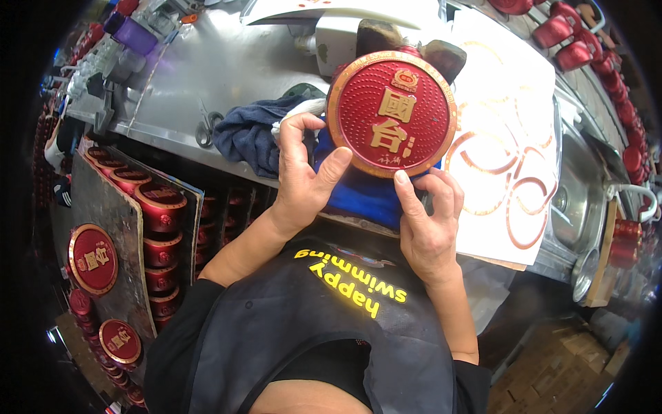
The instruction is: The person wipes the surface of a red round container with a green sponge and a white cloth, then places it on a nearby board. The person repeats this process with several other similar containers, handling them one at a time.
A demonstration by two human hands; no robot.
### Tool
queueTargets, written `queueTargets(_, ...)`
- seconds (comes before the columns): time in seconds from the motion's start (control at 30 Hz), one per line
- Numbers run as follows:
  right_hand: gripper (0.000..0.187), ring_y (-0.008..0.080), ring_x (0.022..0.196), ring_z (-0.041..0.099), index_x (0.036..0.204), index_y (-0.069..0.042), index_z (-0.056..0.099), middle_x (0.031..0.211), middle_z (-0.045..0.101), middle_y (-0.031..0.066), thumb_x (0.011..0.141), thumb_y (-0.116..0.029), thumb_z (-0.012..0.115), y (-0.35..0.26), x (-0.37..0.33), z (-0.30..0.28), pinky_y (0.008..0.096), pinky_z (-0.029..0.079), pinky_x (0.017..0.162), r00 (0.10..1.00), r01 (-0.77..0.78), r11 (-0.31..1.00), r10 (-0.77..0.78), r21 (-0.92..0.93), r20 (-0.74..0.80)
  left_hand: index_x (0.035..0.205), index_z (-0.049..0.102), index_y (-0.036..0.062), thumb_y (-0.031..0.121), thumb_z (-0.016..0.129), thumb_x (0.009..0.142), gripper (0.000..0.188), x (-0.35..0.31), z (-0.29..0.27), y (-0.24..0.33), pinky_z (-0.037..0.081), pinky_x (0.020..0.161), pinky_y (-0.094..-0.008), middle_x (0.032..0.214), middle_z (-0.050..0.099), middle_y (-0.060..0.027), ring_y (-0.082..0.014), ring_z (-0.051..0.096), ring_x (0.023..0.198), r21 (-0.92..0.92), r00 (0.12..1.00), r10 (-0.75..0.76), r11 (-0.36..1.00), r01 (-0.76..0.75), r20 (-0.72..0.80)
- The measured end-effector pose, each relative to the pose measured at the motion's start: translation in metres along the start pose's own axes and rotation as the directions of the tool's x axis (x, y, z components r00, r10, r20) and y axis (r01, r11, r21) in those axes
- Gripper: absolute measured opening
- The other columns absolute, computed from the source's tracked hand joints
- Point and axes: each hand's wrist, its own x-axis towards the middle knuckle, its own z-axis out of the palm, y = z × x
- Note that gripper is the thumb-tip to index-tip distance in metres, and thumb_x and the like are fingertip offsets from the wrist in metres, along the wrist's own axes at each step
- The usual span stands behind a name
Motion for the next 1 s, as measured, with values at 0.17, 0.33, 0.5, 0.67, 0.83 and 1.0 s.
queueTargets(0.17, 0.065, 0.0350, 0.115, 0.052, 0.127, -0.010, 0.069, 0.109, 0.055, 0.0114, 0.067, 0.016, 0.064, 0.0000, -0.0003, 0.0013, 0.0458, 0.043, 0.102, 1.000, -0.007, 1.000, 0.007, 0.016, -0.011, 0.127, 0.042, 0.0009, 0.039, 0.075, 0.090, 0.063, 0.0000, 0.0022, -0.0037, 0.029, 0.105, -0.0433, 0.125, 0.048, -0.0181, -0.0310, 0.043, 0.115, -0.035, 1.000, 0.006, 0.999, -0.006, -0.007)
queueTargets(0.33, 0.067, 0.0347, 0.115, 0.053, 0.127, -0.010, 0.069, 0.110, 0.055, 0.0115, 0.066, 0.017, 0.064, -0.0001, -0.0018, 0.0042, 0.0453, 0.043, 0.102, 0.999, -0.018, 1.000, 0.019, 0.025, -0.032, 0.135, 0.038, 0.0006, 0.042, 0.075, 0.089, 0.071, -0.0008, 0.0056, -0.0049, 0.028, 0.107, -0.0438, 0.130, 0.047, -0.0184, -0.0312, 0.043, 0.119, -0.041, 1.000, -0.004, 0.999, 0.003, -0.013)
queueTargets(0.5, 0.067, 0.0340, 0.115, 0.053, 0.127, -0.010, 0.069, 0.110, 0.056, 0.0119, 0.066, 0.018, 0.063, 0.0003, -0.0028, 0.0048, 0.0445, 0.043, 0.102, 0.999, -0.027, 0.999, 0.028, 0.037, -0.027, 0.138, 0.036, 0.0005, 0.045, 0.073, 0.090, 0.076, 0.0007, 0.0049, -0.0056, 0.027, 0.107, -0.0448, 0.134, 0.046, -0.0188, -0.0318, 0.042, 0.123, -0.017, 1.000, 0.024, 1.000, -0.024, 0.004)
queueTargets(0.67, 0.067, 0.0334, 0.115, 0.053, 0.127, -0.009, 0.069, 0.110, 0.056, 0.0120, 0.066, 0.018, 0.063, 0.0008, -0.0025, 0.0039, 0.0441, 0.043, 0.101, 1.000, -0.017, 0.999, 0.017, 0.031, -0.020, 0.142, 0.033, 0.0005, 0.047, 0.073, 0.089, 0.080, 0.0017, 0.0034, -0.0022, 0.026, 0.108, -0.0455, 0.136, 0.046, -0.0191, -0.0325, 0.043, 0.124, 0.054, 0.999, 0.039, 0.998, -0.040, 0.020)
queueTargets(0.83, 0.066, 0.0332, 0.115, 0.054, 0.127, -0.009, 0.069, 0.110, 0.056, 0.0118, 0.066, 0.018, 0.063, 0.0013, -0.0023, 0.0041, 0.0440, 0.043, 0.101, 1.000, -0.010, 1.000, 0.010, 0.017, -0.018, 0.146, 0.027, -0.0023, 0.042, 0.074, 0.091, 0.085, 0.0011, -0.0021, 0.0019, 0.025, 0.115, -0.0439, 0.141, 0.036, -0.0196, -0.0313, 0.036, 0.133, 0.105, 0.994, 0.013, 0.994, -0.024, 0.107)
queueTargets(1.0, 0.067, 0.0334, 0.115, 0.054, 0.126, -0.009, 0.069, 0.111, 0.057, 0.0119, 0.066, 0.018, 0.062, 0.0018, -0.0028, 0.0043, 0.0441, 0.043, 0.102, 1.000, -0.012, 1.000, 0.012, 0.027, -0.020, 0.147, 0.025, -0.0023, 0.042, 0.075, 0.090, 0.088, 0.0016, -0.0022, 0.0031, 0.024, 0.116, -0.0447, 0.143, 0.035, -0.0208, -0.0320, 0.034, 0.135, 0.107, 0.993, 0.010, 0.994, -0.022, 0.119)
